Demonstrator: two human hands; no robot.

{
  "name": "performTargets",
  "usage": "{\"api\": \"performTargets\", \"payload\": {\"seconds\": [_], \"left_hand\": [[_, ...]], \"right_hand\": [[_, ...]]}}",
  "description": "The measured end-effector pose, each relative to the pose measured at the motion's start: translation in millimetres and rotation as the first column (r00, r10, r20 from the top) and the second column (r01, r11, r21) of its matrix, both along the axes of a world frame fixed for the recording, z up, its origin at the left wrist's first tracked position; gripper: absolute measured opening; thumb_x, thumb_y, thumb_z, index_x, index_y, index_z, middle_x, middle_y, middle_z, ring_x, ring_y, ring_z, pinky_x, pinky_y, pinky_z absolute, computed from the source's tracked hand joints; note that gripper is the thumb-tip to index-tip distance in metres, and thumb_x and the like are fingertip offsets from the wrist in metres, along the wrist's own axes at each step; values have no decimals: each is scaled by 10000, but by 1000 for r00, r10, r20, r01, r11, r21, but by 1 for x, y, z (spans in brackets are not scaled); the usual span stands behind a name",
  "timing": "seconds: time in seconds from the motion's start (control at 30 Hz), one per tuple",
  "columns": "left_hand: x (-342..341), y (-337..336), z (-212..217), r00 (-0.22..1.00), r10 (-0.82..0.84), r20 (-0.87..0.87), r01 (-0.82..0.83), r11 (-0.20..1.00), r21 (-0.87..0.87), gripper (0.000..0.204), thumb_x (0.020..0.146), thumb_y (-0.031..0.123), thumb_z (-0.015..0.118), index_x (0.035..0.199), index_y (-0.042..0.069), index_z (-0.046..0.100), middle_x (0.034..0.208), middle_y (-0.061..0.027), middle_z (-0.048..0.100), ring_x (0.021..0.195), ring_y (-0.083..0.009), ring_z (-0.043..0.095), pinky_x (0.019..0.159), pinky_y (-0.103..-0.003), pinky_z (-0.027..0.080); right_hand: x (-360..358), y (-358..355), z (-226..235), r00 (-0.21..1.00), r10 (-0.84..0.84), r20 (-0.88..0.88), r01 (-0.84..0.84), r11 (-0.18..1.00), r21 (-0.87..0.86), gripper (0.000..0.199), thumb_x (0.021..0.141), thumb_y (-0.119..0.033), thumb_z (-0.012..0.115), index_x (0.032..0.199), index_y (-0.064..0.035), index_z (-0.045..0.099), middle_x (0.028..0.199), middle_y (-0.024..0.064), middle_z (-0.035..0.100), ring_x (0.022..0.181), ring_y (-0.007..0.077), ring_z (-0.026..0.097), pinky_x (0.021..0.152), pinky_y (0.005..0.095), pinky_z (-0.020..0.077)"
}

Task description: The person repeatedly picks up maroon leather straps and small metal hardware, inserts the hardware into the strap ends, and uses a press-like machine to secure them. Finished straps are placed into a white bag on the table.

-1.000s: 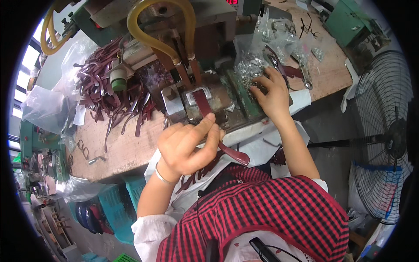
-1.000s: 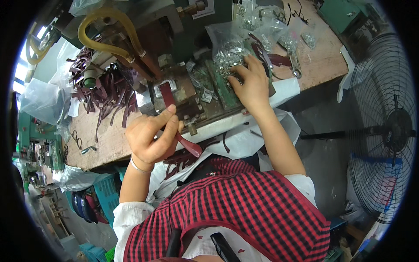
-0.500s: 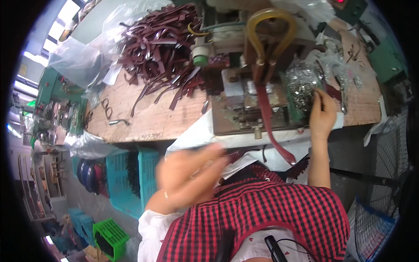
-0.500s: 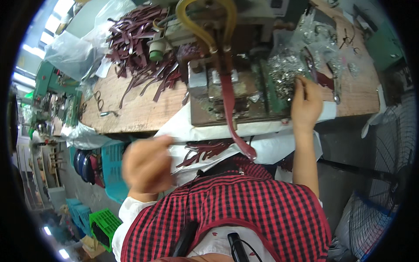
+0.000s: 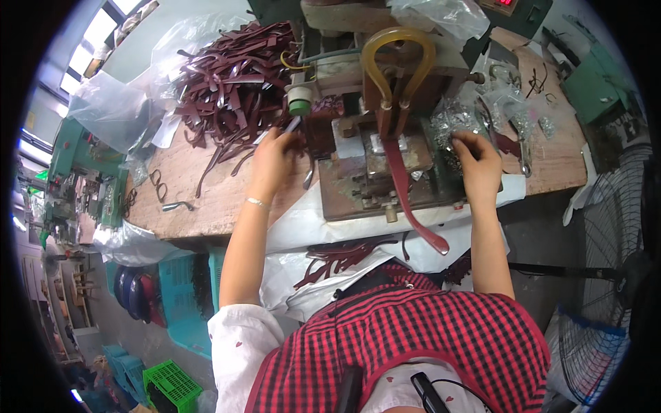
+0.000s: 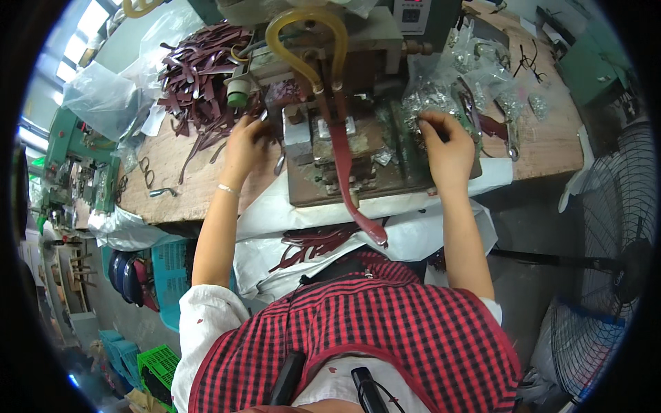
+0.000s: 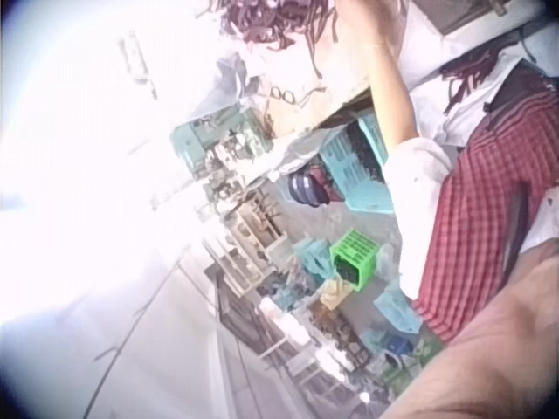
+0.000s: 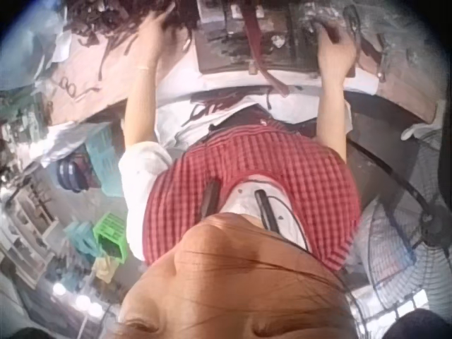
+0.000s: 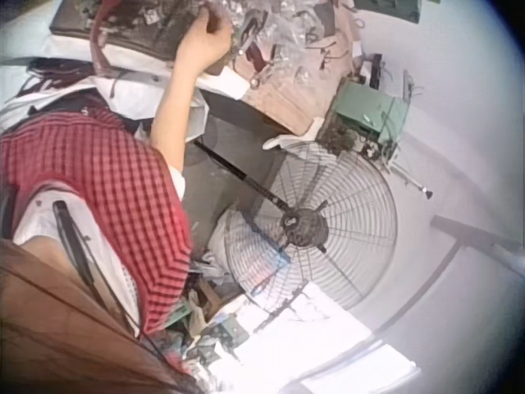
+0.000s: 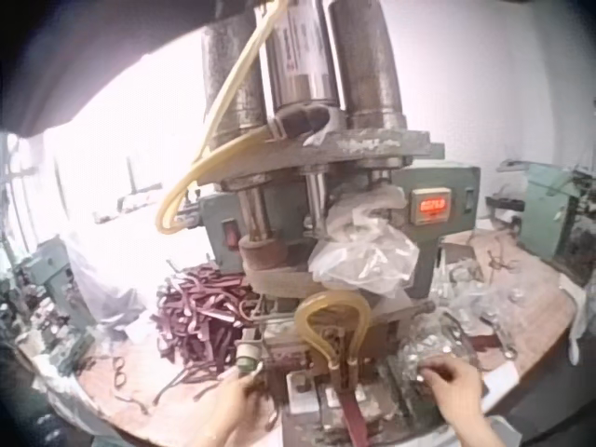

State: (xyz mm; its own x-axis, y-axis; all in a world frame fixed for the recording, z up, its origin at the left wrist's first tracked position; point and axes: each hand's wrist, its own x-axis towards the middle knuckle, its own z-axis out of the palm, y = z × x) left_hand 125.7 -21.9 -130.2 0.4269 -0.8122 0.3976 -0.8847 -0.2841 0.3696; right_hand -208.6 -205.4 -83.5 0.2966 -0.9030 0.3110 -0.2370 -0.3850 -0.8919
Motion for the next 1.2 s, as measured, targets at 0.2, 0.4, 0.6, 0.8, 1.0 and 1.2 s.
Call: {"api": "performTargets", "payload": {"seconds": [0.2,0.4,0.6,0.8,1.0,1.2], "left_hand": [[35,56,-11,987,110,-118,-126,982,-141,219,806,36,751,1018,27,699,952,-116,699,828,-254,671,765,-333,526],[18,72,25,777,-16,-630,-396,765,-509,146,966,146,685,923,21,624,816,-37,682,644,-50,577,551,-202,435],[-24,38,49,813,-118,-571,-266,797,-543,201,1024,187,604,948,10,659,757,5,642,606,-30,533,522,-188,383],[-40,49,8,639,-145,-755,-377,796,-473,268,1042,240,568,962,-3,648,787,-60,682,626,-95,627,546,-204,459],[-86,34,95,824,-351,-444,-163,605,-779,258,1067,213,498,1006,-4,623,914,-138,701,658,-146,627,543,-221,466],[-123,49,141,956,-282,79,235,581,-779,291,1049,224,521,1110,-54,579,924,-230,691,715,-224,675,550,-275,560]], "right_hand": [[-71,23,-12,967,-232,-105,197,943,-268,146,895,-46,666,1016,-19,743,953,95,729,897,200,673,846,305,500],[-77,31,-3,979,-174,-105,154,972,-177,158,867,-50,709,1016,-7,736,968,77,734,867,158,662,814,288,505],[8,32,68,947,307,98,-304,952,-46,170,849,-97,727,995,-9,732,949,82,733,883,152,672,816,292,515],[69,55,51,904,298,306,-326,944,44,290,819,-51,716,1097,18,671,992,114,712,902,165,679,817,294,521],[66,61,66,789,293,541,-485,837,254,399,826,28,687,1207,36,567,976,73,710,878,123,667,795,246,509],[55,90,90,791,367,489,-529,812,247,504,889,6,629,1359,71,459,1143,117,659,1083,164,619,944,291,475]]}}
